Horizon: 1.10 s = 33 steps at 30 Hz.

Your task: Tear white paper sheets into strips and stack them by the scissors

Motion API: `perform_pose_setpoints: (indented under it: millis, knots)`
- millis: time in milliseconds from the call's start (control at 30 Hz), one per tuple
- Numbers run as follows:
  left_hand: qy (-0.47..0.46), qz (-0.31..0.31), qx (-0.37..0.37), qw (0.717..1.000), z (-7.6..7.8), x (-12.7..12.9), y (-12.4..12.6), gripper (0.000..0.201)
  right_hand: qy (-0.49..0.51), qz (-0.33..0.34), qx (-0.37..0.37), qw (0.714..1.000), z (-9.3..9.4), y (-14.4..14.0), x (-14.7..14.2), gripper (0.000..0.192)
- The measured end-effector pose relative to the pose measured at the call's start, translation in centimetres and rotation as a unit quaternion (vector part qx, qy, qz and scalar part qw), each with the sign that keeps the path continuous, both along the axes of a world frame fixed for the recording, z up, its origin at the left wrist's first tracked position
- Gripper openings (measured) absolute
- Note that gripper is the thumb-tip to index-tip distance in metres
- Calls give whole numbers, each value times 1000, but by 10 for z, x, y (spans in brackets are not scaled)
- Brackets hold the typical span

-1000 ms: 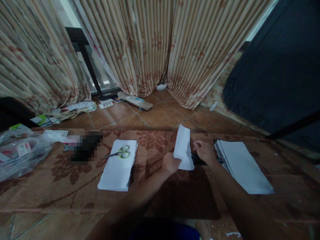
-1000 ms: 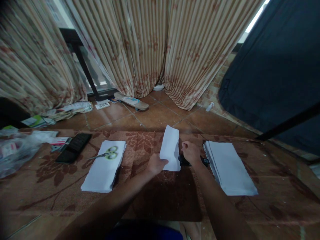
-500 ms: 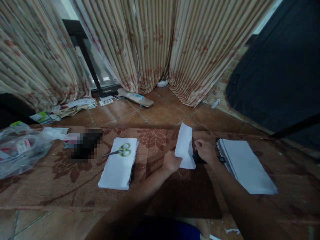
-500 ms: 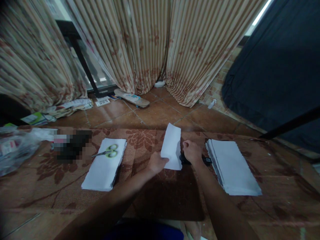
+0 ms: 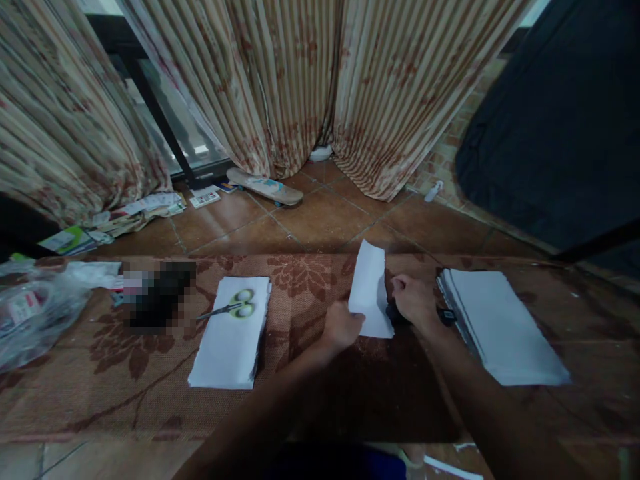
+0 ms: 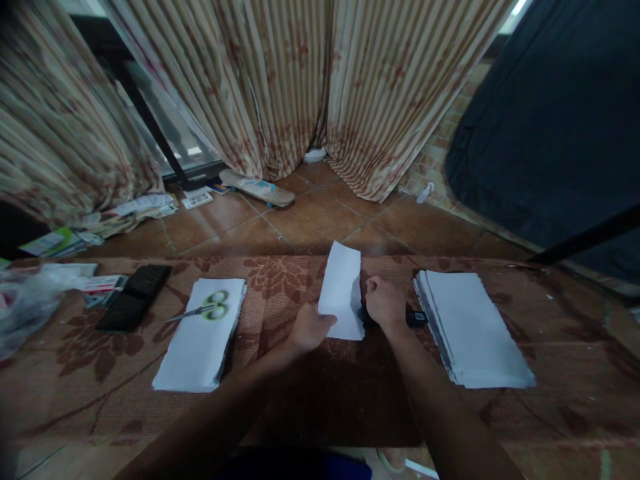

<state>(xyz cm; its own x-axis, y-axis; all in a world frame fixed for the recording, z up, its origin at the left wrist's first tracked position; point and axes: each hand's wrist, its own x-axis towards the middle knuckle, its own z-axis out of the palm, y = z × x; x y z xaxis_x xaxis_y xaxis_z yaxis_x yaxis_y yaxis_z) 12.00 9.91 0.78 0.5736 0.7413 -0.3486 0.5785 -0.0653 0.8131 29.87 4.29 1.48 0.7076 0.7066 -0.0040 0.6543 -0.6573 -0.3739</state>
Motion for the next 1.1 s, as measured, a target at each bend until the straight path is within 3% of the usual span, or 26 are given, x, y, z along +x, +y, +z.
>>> perform_pose_setpoints:
  millis: [167, 300, 500, 633, 767, 900, 1000, 1100]
  knots:
    - [9, 7, -7, 1000, 4, 0, 0, 21, 36, -42, 40, 998, -2, 2, -11, 23]
    - [-4, 19, -4, 1000, 10, -1, 0, 19, 88, -60, 136, 985, 9, 3, -11, 23]
    - [-58, 52, -23, 997, 6, -6, -4, 20, 169, -138, 335, 916, 35, -25, 2, 49]
    - [-96, 82, -39, 991, 2, -21, -7, 18, 220, -161, 403, 874, 43, -59, -16, 52]
    - [-125, 103, -50, 985, 2, -38, -11, 15, 276, -139, 388, 868, 32, -82, -57, 46]
    - [-153, 113, -61, 980, 8, -46, -18, 15, 312, -75, 309, 895, 19, -89, -94, 44]
    - [-177, 110, -68, 976, 17, -45, -28, 15, 324, -19, 268, 907, 14, -88, -109, 41]
    - [-203, 97, -74, 972, 30, -39, -40, 16, 346, -16, 263, 901, 14, -91, -109, 40]
